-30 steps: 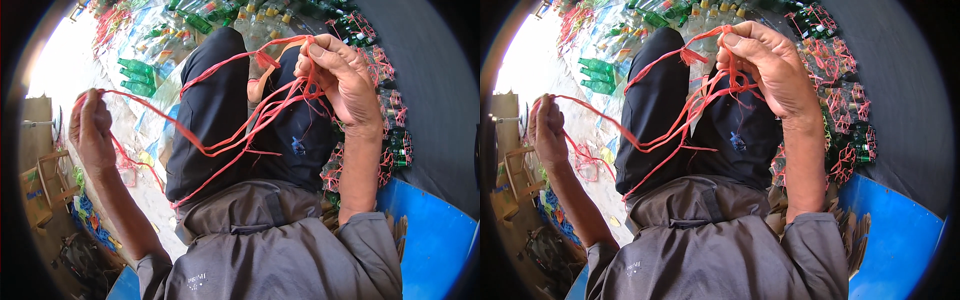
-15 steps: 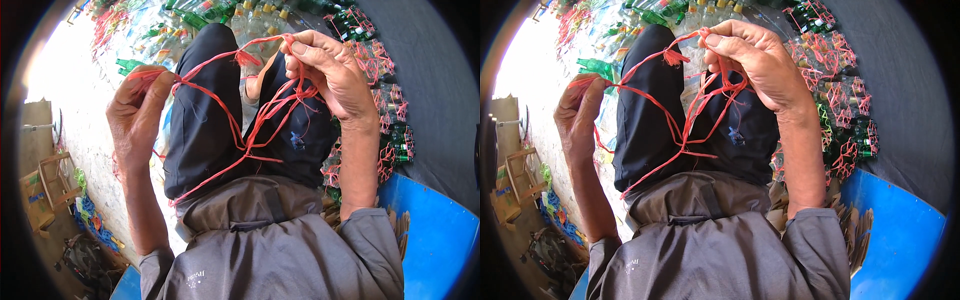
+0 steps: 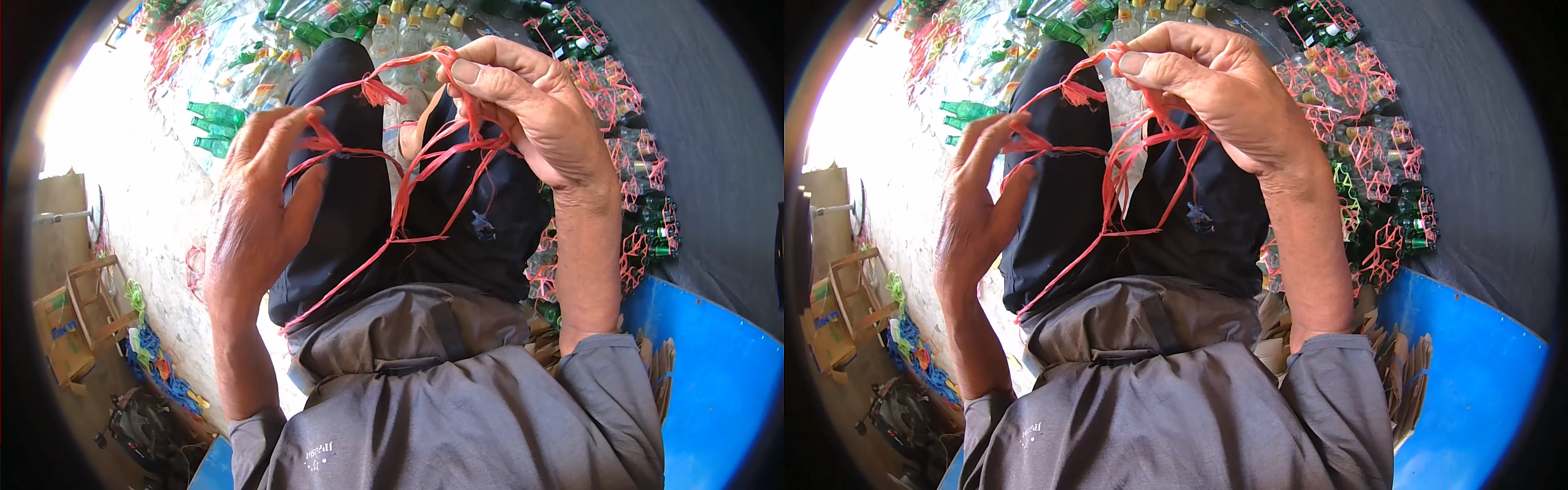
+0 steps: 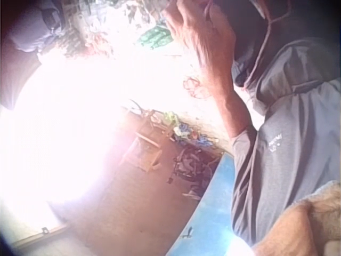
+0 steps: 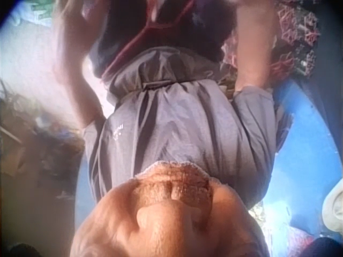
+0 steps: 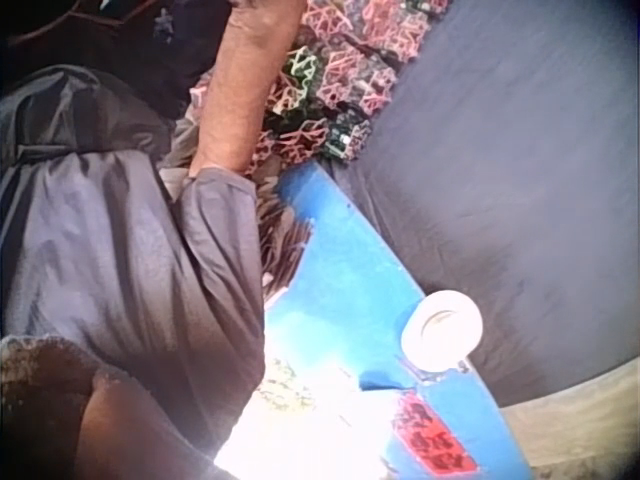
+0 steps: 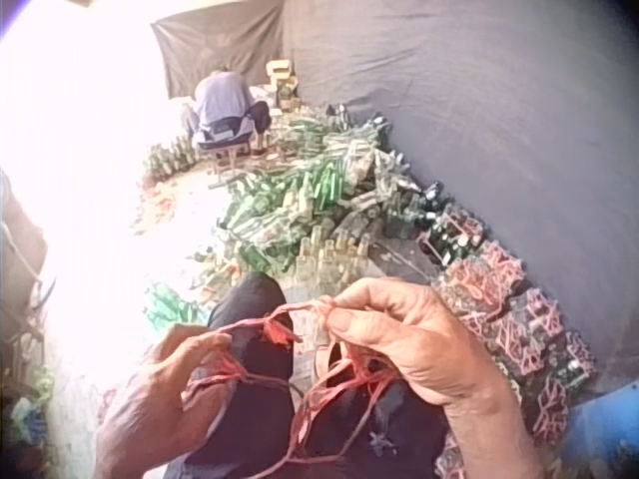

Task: The person organizes and ties long lengths of red plastic cord into knotted bundles while sitting among glass bottles and other carrier materials.

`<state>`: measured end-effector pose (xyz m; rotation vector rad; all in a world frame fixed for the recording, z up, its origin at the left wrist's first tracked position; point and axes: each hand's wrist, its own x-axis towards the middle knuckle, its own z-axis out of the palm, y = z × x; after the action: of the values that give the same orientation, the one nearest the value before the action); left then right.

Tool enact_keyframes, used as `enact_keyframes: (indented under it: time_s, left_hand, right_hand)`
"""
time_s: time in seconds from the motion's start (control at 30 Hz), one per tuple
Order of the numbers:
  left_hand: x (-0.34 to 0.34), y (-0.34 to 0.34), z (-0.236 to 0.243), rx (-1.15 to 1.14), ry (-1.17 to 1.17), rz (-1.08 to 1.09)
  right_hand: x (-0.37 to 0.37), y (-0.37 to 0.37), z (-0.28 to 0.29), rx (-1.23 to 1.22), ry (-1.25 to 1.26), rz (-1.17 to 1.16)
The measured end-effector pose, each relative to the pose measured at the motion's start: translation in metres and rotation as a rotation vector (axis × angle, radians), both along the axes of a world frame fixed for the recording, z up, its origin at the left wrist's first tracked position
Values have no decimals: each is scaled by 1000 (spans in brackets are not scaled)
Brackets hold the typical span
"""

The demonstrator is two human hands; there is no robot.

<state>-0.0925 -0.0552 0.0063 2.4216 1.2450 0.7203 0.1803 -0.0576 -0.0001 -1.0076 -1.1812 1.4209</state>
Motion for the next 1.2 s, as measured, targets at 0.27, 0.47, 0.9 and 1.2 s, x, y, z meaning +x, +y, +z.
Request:
enact_keyframes:
  time_s: [0.27, 0.47, 0.9, 1.2]
  left_hand:
    - [24, -16, 17, -162, -338, -60]
    - [57, -17, -9, -583, -448, -45]
    - [48, -8, -30, -762, -531, -151]
    - [48, -9, -19, -793, -619, -80]
  right_hand:
    - [-8, 1, 3, -4, 41, -84]
    - [-14, -1, 4, -13, 78, 10]
    - [-5, -5, -2, -5, 79, 21]
    - [3, -11, -9, 62, -122, -89]
